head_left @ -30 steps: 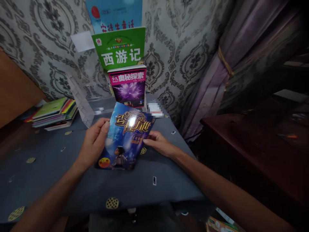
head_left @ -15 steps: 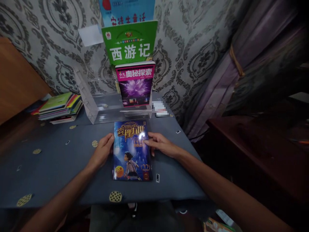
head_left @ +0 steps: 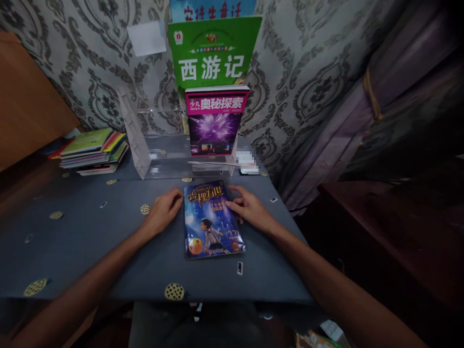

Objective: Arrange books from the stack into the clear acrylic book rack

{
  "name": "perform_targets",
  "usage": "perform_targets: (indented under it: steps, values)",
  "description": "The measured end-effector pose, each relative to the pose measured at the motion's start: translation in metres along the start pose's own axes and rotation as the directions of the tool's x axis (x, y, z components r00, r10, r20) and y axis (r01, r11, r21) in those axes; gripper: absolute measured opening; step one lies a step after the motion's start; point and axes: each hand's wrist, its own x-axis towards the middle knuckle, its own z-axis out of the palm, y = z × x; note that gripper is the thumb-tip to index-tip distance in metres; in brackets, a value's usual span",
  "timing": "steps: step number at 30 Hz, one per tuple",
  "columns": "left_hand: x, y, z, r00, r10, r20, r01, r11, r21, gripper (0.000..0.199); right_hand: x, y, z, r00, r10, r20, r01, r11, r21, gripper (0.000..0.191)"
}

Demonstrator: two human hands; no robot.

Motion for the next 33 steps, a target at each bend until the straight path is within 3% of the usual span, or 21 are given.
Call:
perform_targets:
  steps: [5, 7, 11, 13, 16, 19, 22, 27, 33]
  values:
    - [-0.001, -0.007, 0.008, 0.988, 0.152, -0.003, -0.152, 0.987, 0.051, 0.019, -0.008, -0.013, -0.001, 0.969, -0.164, -0.185, 0.079, 0.914, -0.397, 0.04]
    - [-0.003, -0.011, 0.011, 0.986, 0.167, 0.012, -0.167, 0.985, 0.041, 0.018, -0.007, -0.02, 0.005, 0.946, -0.267, -0.187, 0.151, 0.867, -0.475, 0.035]
    - [-0.007, -0.017, 0.014, 0.981, 0.196, 0.01, -0.196, 0.977, 0.078, 0.019, 0.003, -0.038, 0.035, 0.882, -0.448, 0.143, 0.456, 0.741, -0.492, 0.04]
    - [-0.009, -0.019, 0.016, 0.977, 0.212, 0.011, -0.212, 0.971, 0.106, 0.02, 0.012, -0.046, 0.054, 0.837, -0.459, 0.298, 0.547, 0.688, -0.477, 0.048]
    - [-0.01, -0.021, 0.017, 0.976, 0.214, 0.03, -0.216, 0.967, 0.135, 0.023, 0.025, -0.05, 0.076, 0.826, -0.406, 0.392, 0.561, 0.666, -0.492, 0.059]
    - [-0.01, -0.02, 0.017, 0.977, 0.208, 0.049, -0.213, 0.968, 0.135, 0.023, 0.032, -0.047, 0.082, 0.838, -0.377, 0.395, 0.541, 0.668, -0.51, 0.065]
    - [-0.01, -0.019, 0.016, 0.976, 0.213, 0.048, -0.217, 0.971, 0.105, 0.024, 0.033, -0.039, 0.071, 0.858, -0.372, 0.354, 0.512, 0.672, -0.535, 0.062]
    - [-0.01, -0.018, 0.014, 0.976, 0.212, 0.055, -0.215, 0.974, 0.074, 0.025, 0.034, -0.019, 0.027, 0.918, -0.353, 0.179, 0.394, 0.76, -0.517, 0.052]
    - [-0.002, -0.013, 0.013, 0.968, 0.247, 0.045, -0.251, 0.959, 0.13, 0.024, 0.047, 0.004, -0.008, 0.945, -0.324, -0.049, 0.316, 0.941, -0.118, 0.05]
